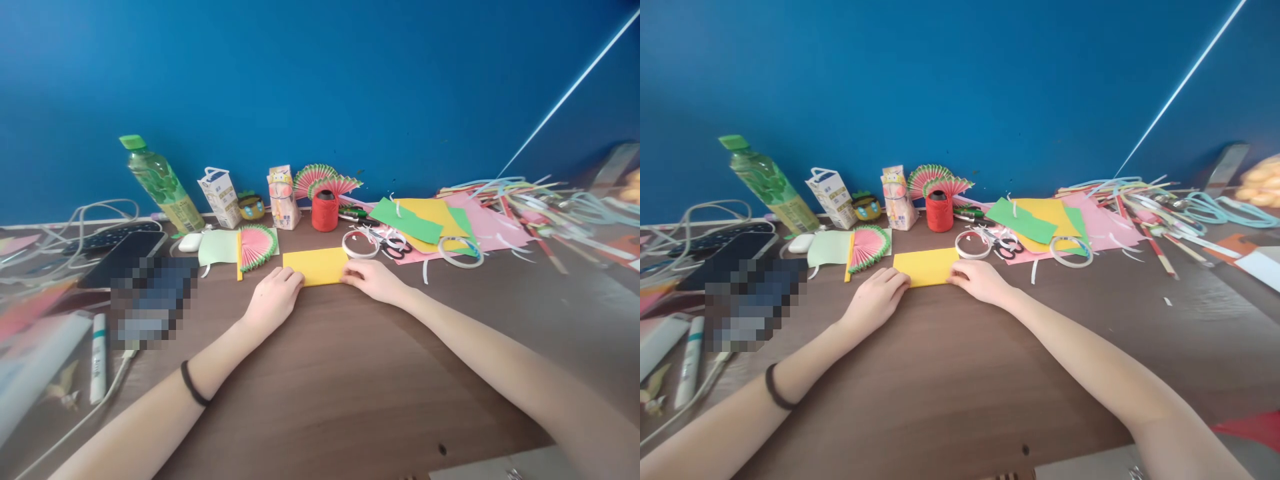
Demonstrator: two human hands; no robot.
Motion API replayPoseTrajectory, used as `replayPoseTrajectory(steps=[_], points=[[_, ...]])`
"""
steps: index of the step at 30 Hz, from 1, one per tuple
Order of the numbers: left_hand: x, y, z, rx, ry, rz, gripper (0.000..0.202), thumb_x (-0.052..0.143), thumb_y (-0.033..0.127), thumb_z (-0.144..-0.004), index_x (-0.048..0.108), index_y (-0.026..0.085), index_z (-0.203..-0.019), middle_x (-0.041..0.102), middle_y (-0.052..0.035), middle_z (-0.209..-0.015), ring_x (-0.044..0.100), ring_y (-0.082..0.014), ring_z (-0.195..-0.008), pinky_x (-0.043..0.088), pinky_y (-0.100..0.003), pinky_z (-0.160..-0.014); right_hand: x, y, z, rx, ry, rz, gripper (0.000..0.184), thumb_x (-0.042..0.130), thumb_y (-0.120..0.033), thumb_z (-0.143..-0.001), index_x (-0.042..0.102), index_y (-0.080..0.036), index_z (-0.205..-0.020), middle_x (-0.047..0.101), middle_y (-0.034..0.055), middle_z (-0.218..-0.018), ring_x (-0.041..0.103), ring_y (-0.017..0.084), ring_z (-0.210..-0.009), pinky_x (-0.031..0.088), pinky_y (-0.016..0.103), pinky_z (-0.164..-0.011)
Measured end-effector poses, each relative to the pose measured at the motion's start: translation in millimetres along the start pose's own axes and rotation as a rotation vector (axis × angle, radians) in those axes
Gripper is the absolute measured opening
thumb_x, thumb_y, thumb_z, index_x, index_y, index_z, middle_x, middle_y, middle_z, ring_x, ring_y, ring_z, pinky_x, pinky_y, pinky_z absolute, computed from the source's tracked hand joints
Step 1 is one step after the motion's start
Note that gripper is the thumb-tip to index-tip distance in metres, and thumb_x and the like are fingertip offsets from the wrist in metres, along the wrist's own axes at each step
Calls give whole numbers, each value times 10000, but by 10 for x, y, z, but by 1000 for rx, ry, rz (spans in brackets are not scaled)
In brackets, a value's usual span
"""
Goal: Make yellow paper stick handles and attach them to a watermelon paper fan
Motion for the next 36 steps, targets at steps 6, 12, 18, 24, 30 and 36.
replayPoseTrajectory(steps=[6, 12, 18, 24, 30, 36], points=[[32, -83, -26, -100, 14, 121, 133, 420, 140, -852, 538, 184, -807, 594, -22, -785, 528, -166, -732, 414, -267, -660, 16, 44, -21, 100, -6, 1, 163, 526, -289, -828, 538, -184, -704, 556, -13, -657, 485, 117, -608, 317, 227, -583], [-8, 13, -1, 8, 39, -88, 225, 371, 123, -869, 574, 180, -789, 570, -53, -785, 494, -181, -728, 395, -292, -657, 14, 45, -16, 134, -1, 26, 177, 544, -314, -810, 516, -189, -690, 507, -32, -600, 441, 106, -556, 292, 224, -555], [-22, 37, 9, 58, 54, -181, 218, 400, 151, -881, 577, 178, -757, 578, -33, -749, 483, -170, -700, 367, -288, -617, 18, 58, -18, 147, 14, 39, 191, 562, -322, -797, 483, -194, -679, 481, -41, -581, 427, 103, -542, 286, 221, -546], [-36, 10, 16, 61, 60, -146, 225, 407, 184, -893, 573, 183, -743, 587, -19, -734, 489, -153, -690, 352, -274, -599, 8, 86, -17, 153, 42, 37, 185, 575, -345, -787, 459, -208, -742, 448, -53, -578, 422, 108, -528, 287, 220, -534], [-45, -1, 27, 57, 71, -119, 228, 401, 179, -898, 574, 187, -749, 594, -13, -744, 497, -146, -706, 331, -265, -570, 3, 90, -2, 100, 25, 17, 179, 551, -323, -801, 465, -198, -706, 471, -40, -586, 423, 107, -538, 305, 226, -550], [-38, 13, 35, 85, 98, -148, 203, 430, 155, -879, 577, 190, -743, 577, -15, -712, 475, -150, -679, 308, -269, -537, -3, 111, 11, 98, 2, -8, 126, 548, -271, -797, 471, -200, -727, 457, -47, -592, 427, 105, -550, 309, 226, -555]])
Point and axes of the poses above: each hand's wrist, its own z-axis away from the middle knuckle, its own x-axis out of the palm, y = z × x, the point moved 7 cm from there along -z, towards the middle knuckle
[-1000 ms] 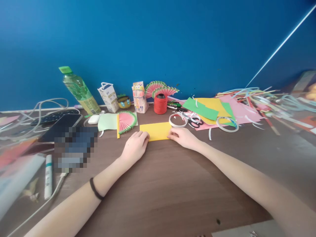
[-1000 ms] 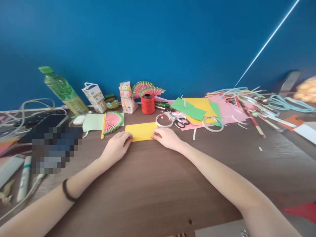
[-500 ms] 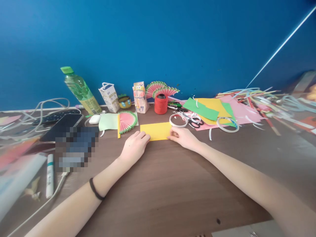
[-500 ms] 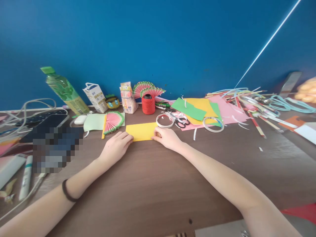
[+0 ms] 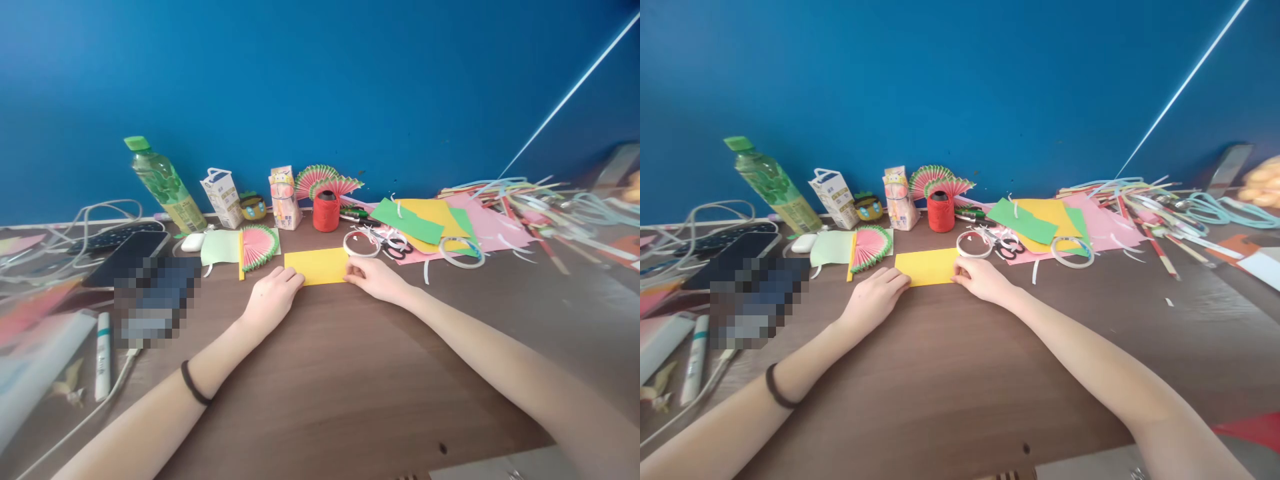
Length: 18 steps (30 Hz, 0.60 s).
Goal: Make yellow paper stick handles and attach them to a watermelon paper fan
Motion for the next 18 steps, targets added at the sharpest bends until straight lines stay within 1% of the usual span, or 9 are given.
replayPoseTrajectory(steps=[7, 12, 18], points=[[-34, 56, 8, 90, 50, -67, 215, 437, 97, -854, 560, 181, -699, 549, -13, -655, 458, -149, -634, 326, -272, -542, -1, 9, -4, 4, 15, -31, 157, 562, -282, -790, 475, -195, -693, 452, -47, -584, 405, 100, -542, 298, 223, -542], [-22, 34, 14, 55, 46, -52, 197, 446, 107, -850, 582, 185, -730, 561, -23, -683, 466, -157, -652, 329, -277, -536, -28, -13, 4, -23, -4, -60, 121, 555, -258, -793, 519, -187, -702, 489, -34, -602, 426, 101, -558, 316, 224, -556], [-3, 5, 20, 9, 1, -48, 229, 412, 99, -857, 598, 197, -768, 589, -37, -730, 483, -163, -663, 322, -285, -539, -40, -7, 10, -19, -21, -89, 176, 598, -335, -766, 530, -186, -700, 491, -32, -614, 425, 103, -563, 324, 229, -551]])
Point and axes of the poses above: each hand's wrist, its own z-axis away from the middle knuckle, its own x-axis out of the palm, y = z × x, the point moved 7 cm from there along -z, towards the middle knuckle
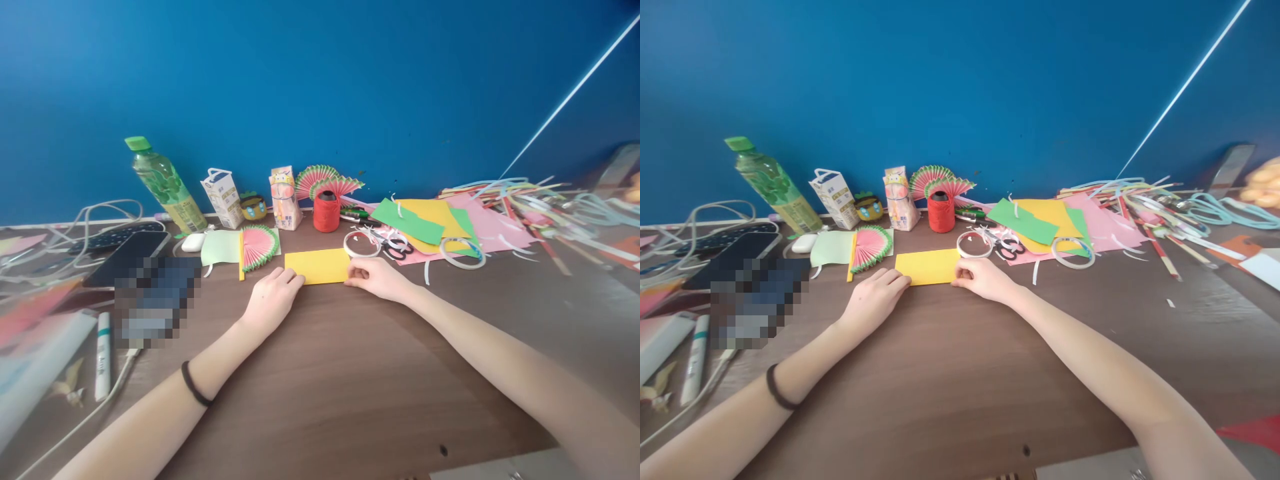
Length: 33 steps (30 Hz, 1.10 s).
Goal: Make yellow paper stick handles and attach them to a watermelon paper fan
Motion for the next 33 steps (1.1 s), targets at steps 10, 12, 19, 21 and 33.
replayPoseTrajectory(steps=[10, 12, 19, 21, 33], points=[[86, -129, -53, -206, -109, 217, 157, 405, 171, -879, 550, 171, -818, 607, -45, -801, 515, -182, -744, 404, -287, -697, 11, -5, -53, 54, 11, 27, 171, 552, -295, -780, 495, -179, -667, 475, -37, -604, 417, 100, -557, 307, 229, -552], [120, -153, -54, -250, -139, 256, 138, 417, 168, -869, 543, 170, -814, 595, -49, -817, 521, -188, -760, 413, -303, -723, 5, -15, -61, 66, 13, 48, 179, 556, -291, -775, 477, -181, -658, 477, -37, -604, 421, 100, -555, 304, 229, -551], [97, -169, -55, -266, -120, 323, 127, 422, 135, -851, 544, 171, -838, 535, -59, -886, 528, -183, -796, 431, -299, -733, 5, -9, -74, 78, 47, 76, 163, 571, -297, -766, 472, -191, -693, 462, -50, -589, 424, 99, -533, 286, 226, -540], [77, -142, -59, -223, -121, 254, 142, 419, 135, -851, 554, 173, -826, 548, -62, -867, 513, -199, -800, 424, -312, -727, 11, -5, -74, 74, 49, 72, 142, 568, -291, -769, 475, -196, -720, 441, -60, -575, 417, 98, -526, 278, 222, -533], [23, -134, -32, -153, -62, 220, 184, 418, 176, -879, 572, 193, -780, 610, -25, -791, 497, -175, -750, 402, -277, -676, 23, -11, -62, 50, 29, 63, 174, 601, -328, -761, 511, -191, -702, 424, -56, -588, 408, 99, -560, 282, 220, -544]])
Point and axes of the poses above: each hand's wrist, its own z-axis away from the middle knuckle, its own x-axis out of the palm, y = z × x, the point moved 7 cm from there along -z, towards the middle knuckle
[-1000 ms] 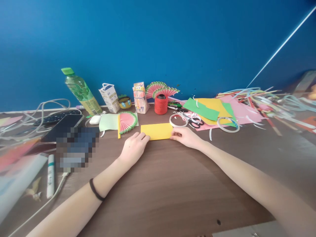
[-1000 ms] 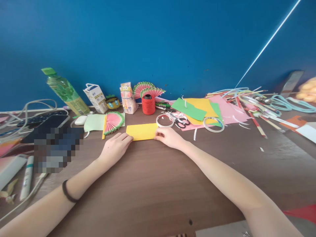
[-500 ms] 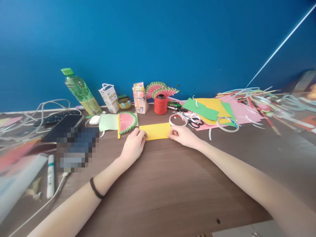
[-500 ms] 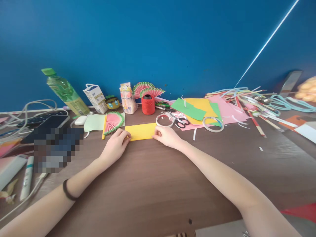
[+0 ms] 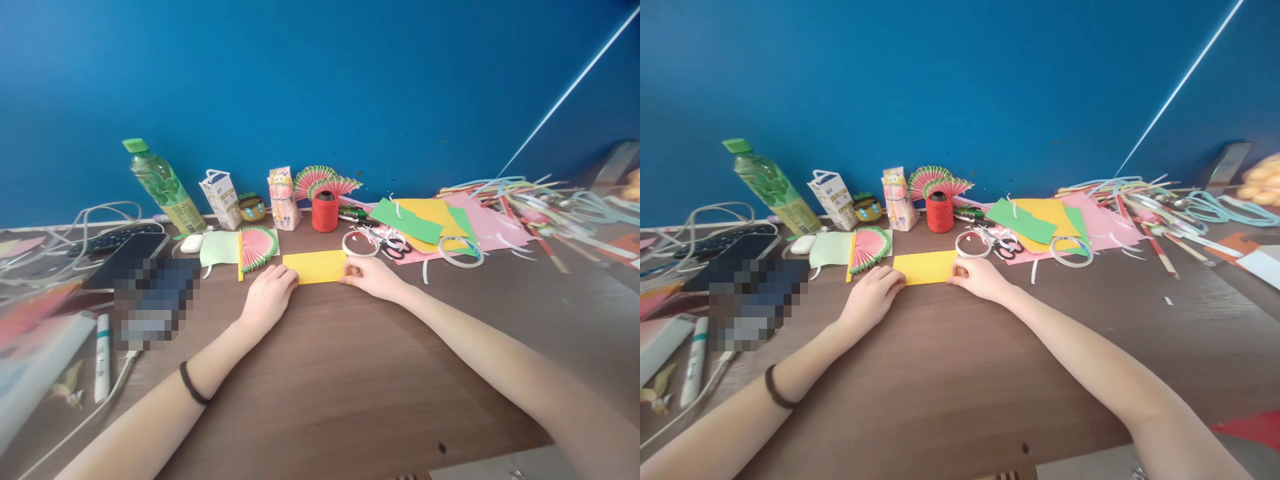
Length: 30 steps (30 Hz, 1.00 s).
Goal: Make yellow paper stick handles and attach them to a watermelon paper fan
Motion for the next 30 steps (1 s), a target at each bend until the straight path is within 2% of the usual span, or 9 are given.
replayPoseTrajectory(steps=[5, 10, 17, 21, 26, 30], points=[[-11, 18, -2, 20, 17, -46, 217, 393, 171, -888, 579, 192, -777, 607, -31, -763, 495, -172, -732, 392, -279, -660, 10, 17, 2, 1, -14, -20, 179, 565, -340, -791, 525, -189, -703, 477, -45, -610, 426, 101, -569, 296, 222, -558], [16, -16, -8, -26, 29, -88, 199, 397, 174, -880, 572, 195, -787, 598, -27, -733, 505, -170, -728, 373, -275, -614, 5, 11, -25, 22, -3, 21, 182, 550, -331, -799, 524, -186, -692, 523, -31, -625, 455, 106, -571, 305, 227, -572], [15, 12, -4, -20, 31, -148, 196, 389, 155, -878, 567, 204, -810, 604, -26, -742, 494, -178, -724, 347, -281, -589, -1, -13, -54, 63, -10, 160, 201, 525, -330, -815, 503, -193, -669, 535, -18, -612, 472, 120, -559, 274, 231, -542], [19, 44, 6, 13, 19, -207, 222, 385, 119, -866, 571, 209, -788, 592, -34, -752, 481, -178, -703, 336, -287, -575, -5, -3, -52, 77, 14, 161, 223, 547, -348, -801, 464, -201, -654, 526, -24, -599, 473, 123, -557, 272, 228, -535], [19, 54, 2, 54, 17, -222, 212, 400, 113, -854, 584, 199, -793, 592, -60, -836, 481, -193, -739, 367, -304, -625, -12, 5, -33, 97, 62, 126, 241, 593, -343, -768, 426, -205, -662, 507, -40, -584, 466, 117, -543, 274, 225, -534], [17, 45, -1, 53, 9, -216, 222, 396, 106, -855, 579, 199, -770, 580, -55, -798, 482, -192, -741, 365, -301, -626, -17, -6, -21, 85, 81, 115, 240, 601, -331, -766, 431, -203, -656, 505, -41, -581, 459, 112, -535, 276, 225, -533]])
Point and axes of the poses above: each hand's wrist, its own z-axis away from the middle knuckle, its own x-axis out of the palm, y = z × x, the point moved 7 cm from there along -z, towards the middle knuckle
